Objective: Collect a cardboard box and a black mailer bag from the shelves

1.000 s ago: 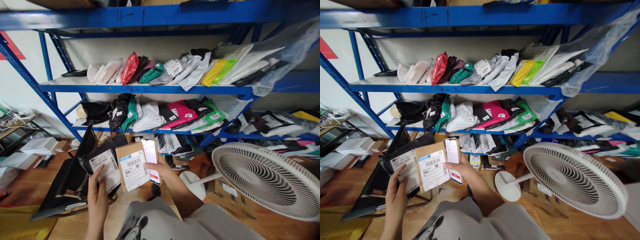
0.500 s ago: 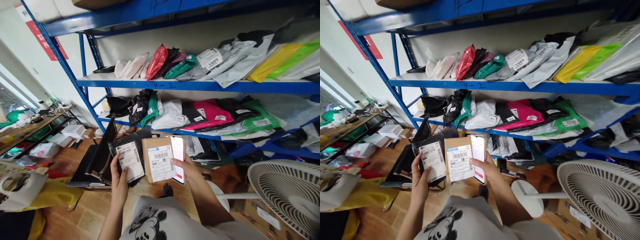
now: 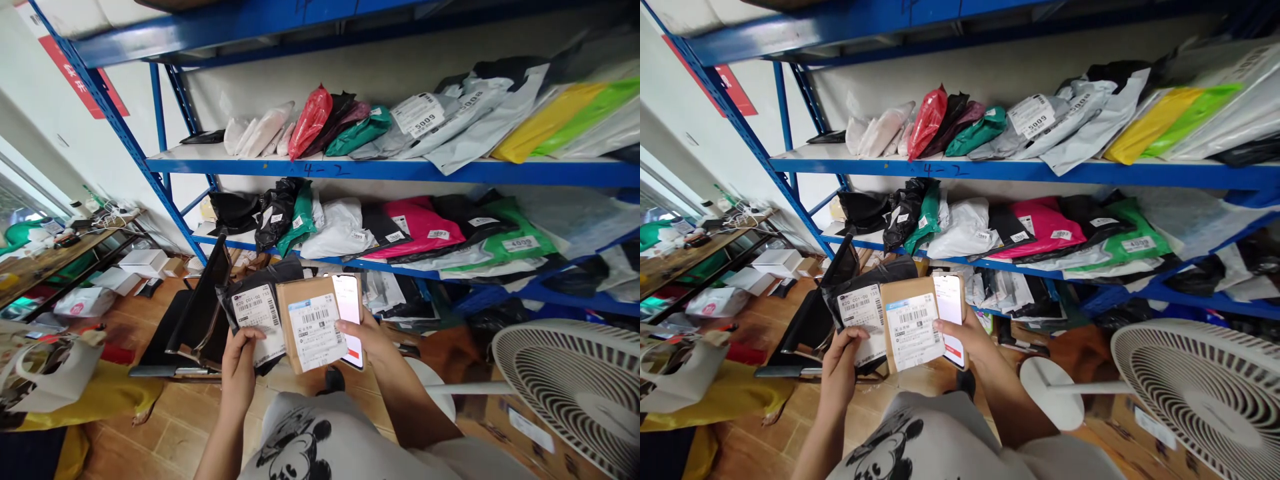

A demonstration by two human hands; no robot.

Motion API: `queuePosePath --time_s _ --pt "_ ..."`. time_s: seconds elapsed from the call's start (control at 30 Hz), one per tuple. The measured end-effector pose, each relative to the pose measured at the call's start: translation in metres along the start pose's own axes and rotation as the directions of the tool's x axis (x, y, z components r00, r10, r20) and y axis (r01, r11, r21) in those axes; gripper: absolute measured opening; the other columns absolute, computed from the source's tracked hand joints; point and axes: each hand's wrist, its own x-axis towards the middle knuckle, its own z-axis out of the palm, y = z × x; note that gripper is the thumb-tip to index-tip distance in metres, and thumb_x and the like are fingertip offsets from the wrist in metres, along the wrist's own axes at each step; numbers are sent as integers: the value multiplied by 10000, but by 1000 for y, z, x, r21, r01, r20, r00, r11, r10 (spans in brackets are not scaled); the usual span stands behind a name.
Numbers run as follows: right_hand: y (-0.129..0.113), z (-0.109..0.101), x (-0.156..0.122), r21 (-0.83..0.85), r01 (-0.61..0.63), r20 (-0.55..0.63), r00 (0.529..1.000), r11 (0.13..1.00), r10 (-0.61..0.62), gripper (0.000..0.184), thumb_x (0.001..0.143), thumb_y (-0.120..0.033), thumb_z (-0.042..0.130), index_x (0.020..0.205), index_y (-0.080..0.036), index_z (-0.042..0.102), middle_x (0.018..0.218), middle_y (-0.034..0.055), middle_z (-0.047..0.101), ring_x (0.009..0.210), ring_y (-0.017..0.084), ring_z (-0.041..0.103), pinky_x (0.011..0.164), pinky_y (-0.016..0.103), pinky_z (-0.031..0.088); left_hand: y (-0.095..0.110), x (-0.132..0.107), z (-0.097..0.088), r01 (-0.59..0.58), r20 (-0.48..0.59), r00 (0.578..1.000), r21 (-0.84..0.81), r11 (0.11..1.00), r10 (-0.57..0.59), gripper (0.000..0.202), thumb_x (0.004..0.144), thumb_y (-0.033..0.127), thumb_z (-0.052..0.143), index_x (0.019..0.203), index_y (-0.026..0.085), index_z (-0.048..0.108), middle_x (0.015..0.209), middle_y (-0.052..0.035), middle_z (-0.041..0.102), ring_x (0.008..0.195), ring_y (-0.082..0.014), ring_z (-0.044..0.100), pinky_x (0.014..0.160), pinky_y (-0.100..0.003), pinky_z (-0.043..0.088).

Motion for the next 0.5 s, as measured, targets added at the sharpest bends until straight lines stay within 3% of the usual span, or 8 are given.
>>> queuePosePath --time_s 0.1,0.2,0.33,0.5 --pt "4 2 1 10 -29 45 999 1000 29 465 523 -311 858 947 -225 690 898 49 761 815 285 708 804 452 542 1 -1 4 -5 31 999 -33 999 6 316 852 430 572 1029 229 739 1220 -76 600 1190 -269 522 1039 -372 378" --pt "8 8 0 30 -34 104 994 999 31 467 523 -298 862 950 -223 688 877 41 758 809 272 705 809 439 540 -1 -3 6 -53 107 992 -70 996 60 473 765 513 674 1135 221 708 1326 -108 547 1269 -328 479 1079 -428 368" --pt "12 17 -1 52 -30 149 989 998 22 468 545 -313 859 970 -224 687 885 42 755 821 261 697 811 423 541 -7 -4 5 -69 132 988 -108 992 83 685 599 555 795 1164 186 676 1284 -143 547 1249 -385 490 1051 -482 403" --pt "19 19 2 51 -24 146 989 998 16 483 537 -305 867 981 -224 696 944 54 757 861 268 694 798 413 551 -6 -8 8 -7 99 995 -138 990 21 712 582 591 777 1145 170 664 1177 -135 597 1191 -382 529 1069 -499 375"
